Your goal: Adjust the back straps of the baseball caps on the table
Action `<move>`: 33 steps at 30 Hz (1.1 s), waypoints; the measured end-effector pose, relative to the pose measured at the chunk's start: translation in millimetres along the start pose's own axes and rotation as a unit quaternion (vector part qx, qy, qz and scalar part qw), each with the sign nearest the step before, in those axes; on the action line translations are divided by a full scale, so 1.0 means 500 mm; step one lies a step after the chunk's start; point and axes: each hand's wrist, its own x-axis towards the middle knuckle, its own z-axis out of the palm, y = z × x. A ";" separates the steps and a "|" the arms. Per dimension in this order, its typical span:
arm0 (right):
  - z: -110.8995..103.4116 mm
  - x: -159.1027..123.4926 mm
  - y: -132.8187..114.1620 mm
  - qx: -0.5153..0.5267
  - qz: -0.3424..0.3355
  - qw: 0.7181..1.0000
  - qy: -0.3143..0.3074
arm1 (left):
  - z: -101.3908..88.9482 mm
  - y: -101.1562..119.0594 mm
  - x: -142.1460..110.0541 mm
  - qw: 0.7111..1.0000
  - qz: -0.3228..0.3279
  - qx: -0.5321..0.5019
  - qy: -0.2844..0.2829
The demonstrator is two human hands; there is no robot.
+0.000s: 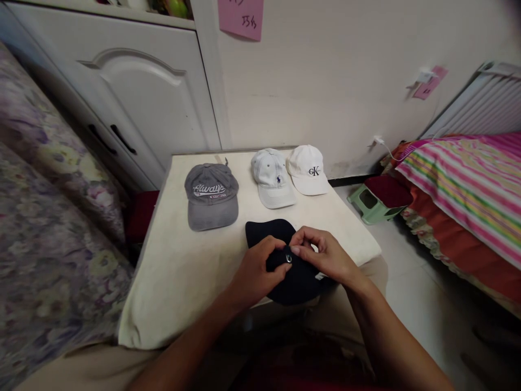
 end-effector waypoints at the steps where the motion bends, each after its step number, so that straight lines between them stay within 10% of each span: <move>1: 0.001 0.001 0.001 0.002 -0.003 1.000 0.002 | 0.001 0.001 0.000 1.000 -0.007 -0.002 0.002; 33: 0.016 -0.006 -0.013 -0.172 -0.008 0.985 0.023 | 0.014 -0.004 -0.003 0.996 -0.005 0.094 0.001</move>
